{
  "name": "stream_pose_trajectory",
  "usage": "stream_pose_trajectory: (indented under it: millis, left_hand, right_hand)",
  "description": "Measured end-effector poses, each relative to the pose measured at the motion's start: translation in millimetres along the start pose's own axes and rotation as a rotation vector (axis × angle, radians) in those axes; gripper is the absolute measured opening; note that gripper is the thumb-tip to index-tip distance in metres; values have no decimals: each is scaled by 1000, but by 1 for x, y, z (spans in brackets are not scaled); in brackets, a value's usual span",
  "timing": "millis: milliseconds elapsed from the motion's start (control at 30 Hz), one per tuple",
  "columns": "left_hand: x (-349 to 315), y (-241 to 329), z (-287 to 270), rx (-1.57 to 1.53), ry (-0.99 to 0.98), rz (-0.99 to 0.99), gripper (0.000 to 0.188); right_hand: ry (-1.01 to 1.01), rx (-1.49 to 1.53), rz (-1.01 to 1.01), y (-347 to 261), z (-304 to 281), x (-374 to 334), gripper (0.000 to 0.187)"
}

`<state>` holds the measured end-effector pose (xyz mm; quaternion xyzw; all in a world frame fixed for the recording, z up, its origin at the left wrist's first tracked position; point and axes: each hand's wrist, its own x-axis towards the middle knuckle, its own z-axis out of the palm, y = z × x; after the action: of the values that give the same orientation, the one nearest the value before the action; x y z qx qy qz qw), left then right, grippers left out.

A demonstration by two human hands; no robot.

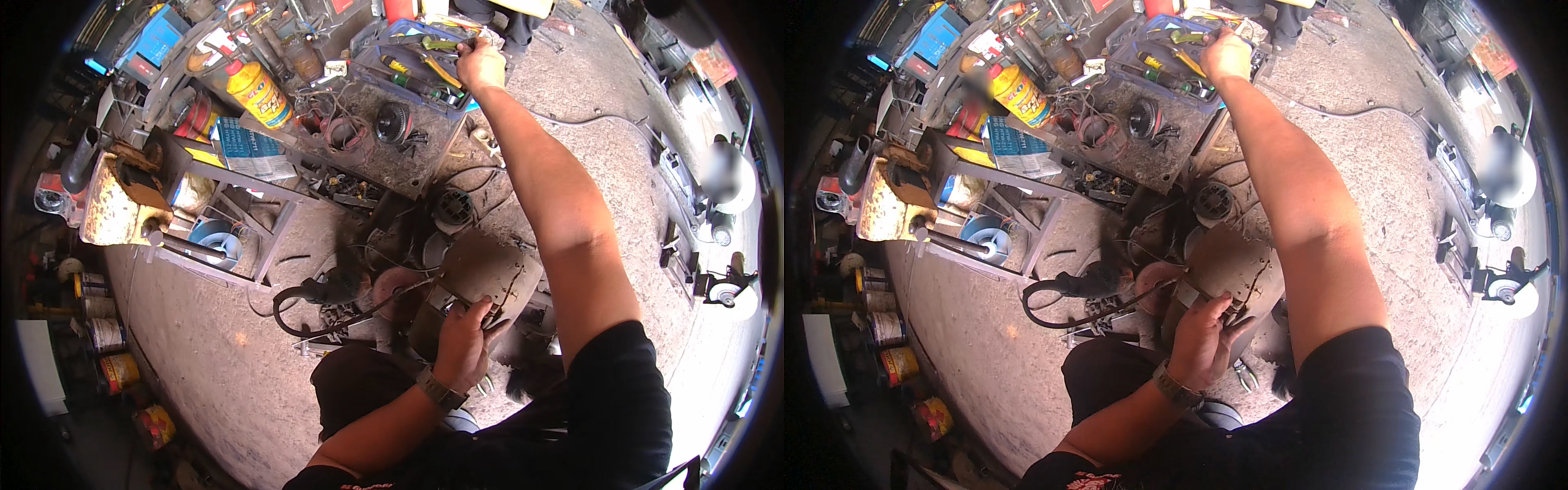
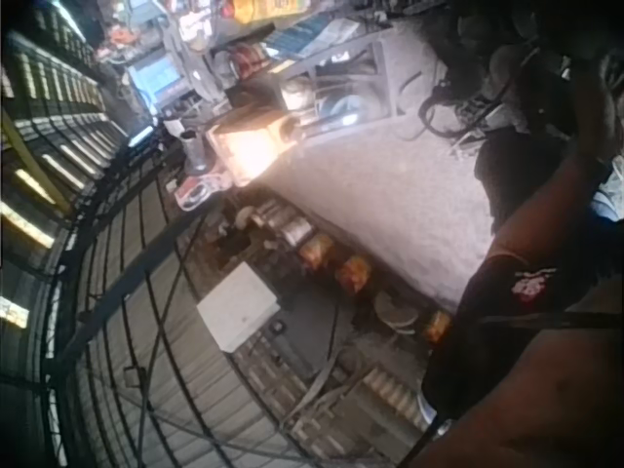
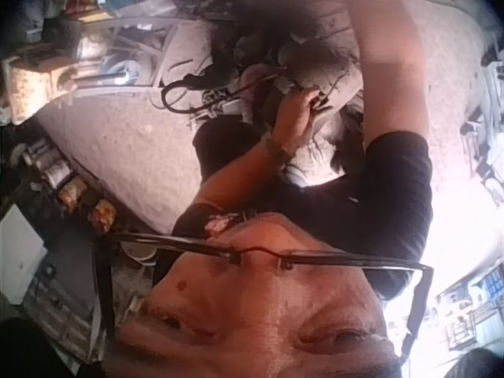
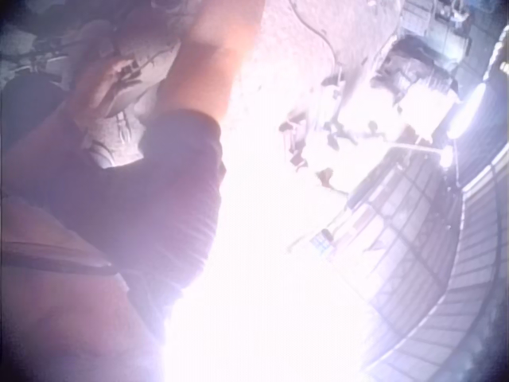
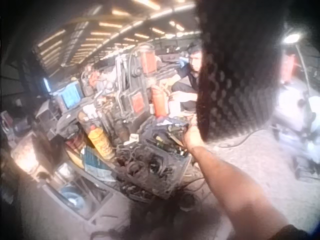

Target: The person sits on the floor and uses a knife and pliers to cut and pry a rectangular section out of a large grey plastic part. They remove the cut piece and continue to trim the edges of the opening.

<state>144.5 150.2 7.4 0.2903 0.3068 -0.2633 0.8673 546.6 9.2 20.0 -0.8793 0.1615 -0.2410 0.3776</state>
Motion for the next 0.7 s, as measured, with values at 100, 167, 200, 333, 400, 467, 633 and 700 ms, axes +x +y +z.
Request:
stream_pose_trajectory:
  millis: [100, 167, 200, 333, 400, 467, 633, 700]
  left_hand:
    - [2, -3, -4, 6, -7, -5, 22]
    - [0, -3, -3, 2, -9, -8, 22]
    - [-1, -2, 0, -5, -12, -6, 22]
    - [0, -5, 0, -17, -25, 0, 23]
    - [-2, -5, 2, 5, -12, 6, 25]
    - [0, -5, 2, -6, -18, 13, 27]
    - [-5, -6, 2, -15, -48, 10, 22]
    - [-5, -9, 5, 7, -75, 4, 19]
  right_hand:
    - [-8, 128, 47, -15, -6, -5, 37]
    - [43, 115, 4, -18, -5, -3, 37]
    - [48, 132, -41, -20, -6, -1, 38]
    - [249, -7, -359, -14, -1, 15, 29]
    - [228, -272, -621, -10, -5, 19, 21]
    - [235, -272, -669, -21, -5, 15, 16]
    - [275, -368, -477, -7, -71, -11, 24]
    - [205, -217, -298, 18, -97, 8, 30]
